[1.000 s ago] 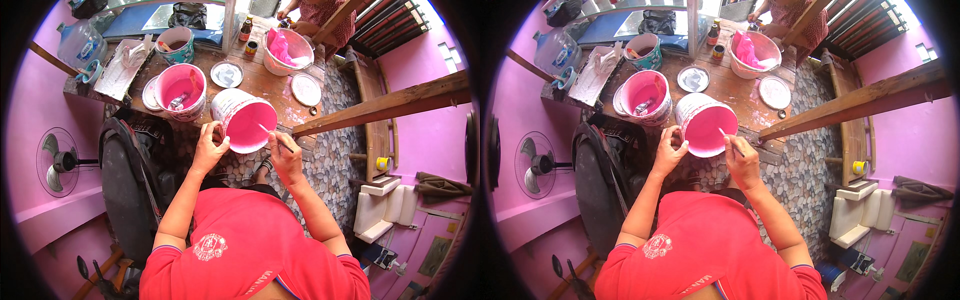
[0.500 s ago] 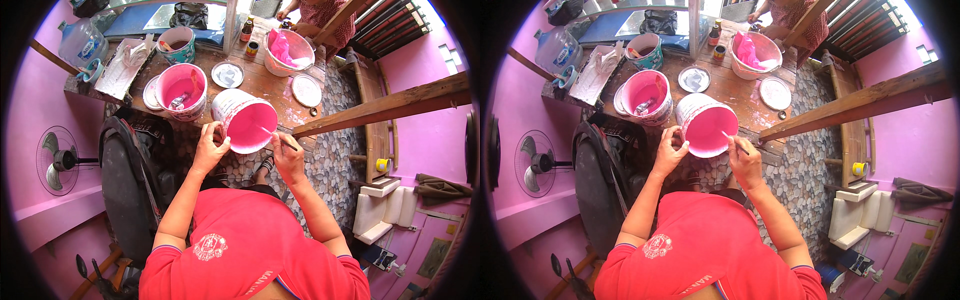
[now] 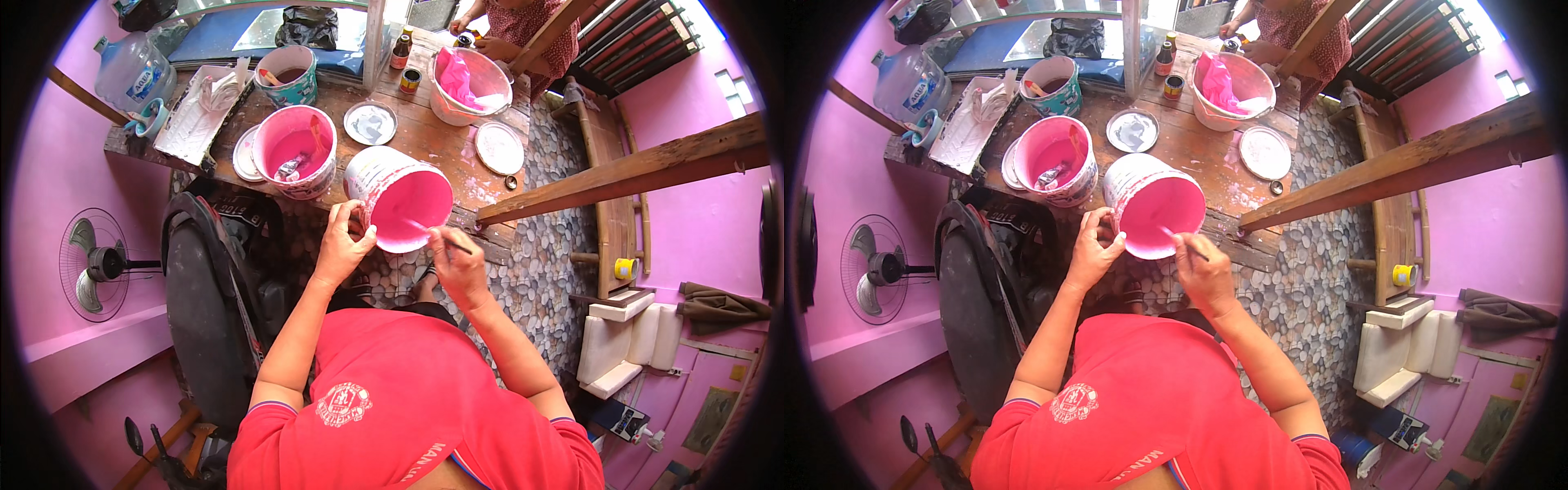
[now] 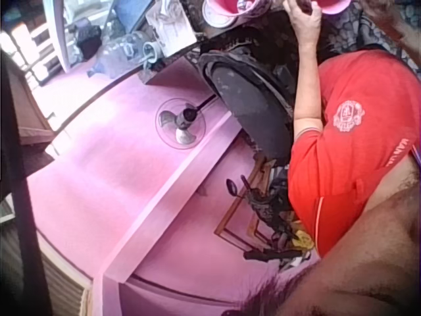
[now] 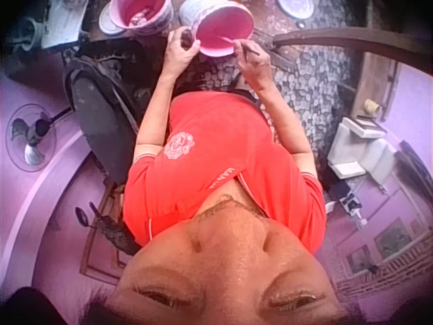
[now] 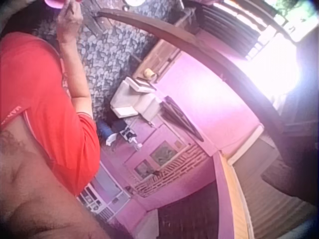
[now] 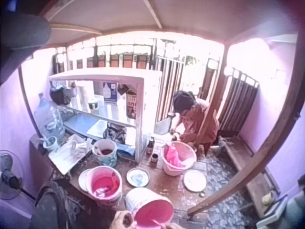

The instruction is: The person mixes pink paint in a bucket using a wooden stick and a brush. They also use a cloth to wipe the edges of the bucket and the stick.

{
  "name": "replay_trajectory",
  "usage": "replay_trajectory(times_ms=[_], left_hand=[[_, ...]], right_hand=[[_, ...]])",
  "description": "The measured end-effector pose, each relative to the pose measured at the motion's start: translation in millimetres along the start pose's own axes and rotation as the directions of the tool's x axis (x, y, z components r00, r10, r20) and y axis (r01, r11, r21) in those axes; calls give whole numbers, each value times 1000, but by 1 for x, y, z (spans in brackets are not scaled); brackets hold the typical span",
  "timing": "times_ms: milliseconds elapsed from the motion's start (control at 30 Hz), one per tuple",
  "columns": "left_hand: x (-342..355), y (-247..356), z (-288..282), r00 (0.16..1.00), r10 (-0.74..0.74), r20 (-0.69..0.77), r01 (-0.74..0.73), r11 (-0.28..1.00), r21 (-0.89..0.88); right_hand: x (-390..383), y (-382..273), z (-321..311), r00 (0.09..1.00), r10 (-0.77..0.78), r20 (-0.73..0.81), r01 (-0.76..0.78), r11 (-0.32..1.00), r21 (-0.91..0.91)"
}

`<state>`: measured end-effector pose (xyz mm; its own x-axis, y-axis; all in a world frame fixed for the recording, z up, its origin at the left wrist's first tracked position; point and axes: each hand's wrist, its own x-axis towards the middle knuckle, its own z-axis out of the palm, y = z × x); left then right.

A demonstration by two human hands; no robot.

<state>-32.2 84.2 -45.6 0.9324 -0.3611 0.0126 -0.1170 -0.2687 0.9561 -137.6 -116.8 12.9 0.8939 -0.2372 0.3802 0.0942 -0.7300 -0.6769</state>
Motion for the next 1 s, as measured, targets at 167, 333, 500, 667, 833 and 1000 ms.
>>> replay_trajectory(times_ms=[167,333,500,667,833,1000], left_hand=[[0,0,-1,1000,16,0,-16,1000,1],[-1,-3,-1,1000,12,-3,-12,1000,7],[0,1,2,1000,-4,5,4,1000,-7],[0,-4,0,1000,3,2,-3,1000,-1],[0,-2,-1,1000,3,6,-3,1000,17],[1,0,0,1000,-10,11,10,1000,4]], right_hand=[[5,-2,6,1000,-10,22,7,989,149],[12,8,-9,996,-47,-72,42,996,-74],[-7,-2,5,998,42,52,-48,993,112],[7,4,-1,997,-28,-74,28,1000,9],[6,6,-8,997,58,-51,-61,996,-60],[0,1,3,1000,19,5,-20,995,96]])
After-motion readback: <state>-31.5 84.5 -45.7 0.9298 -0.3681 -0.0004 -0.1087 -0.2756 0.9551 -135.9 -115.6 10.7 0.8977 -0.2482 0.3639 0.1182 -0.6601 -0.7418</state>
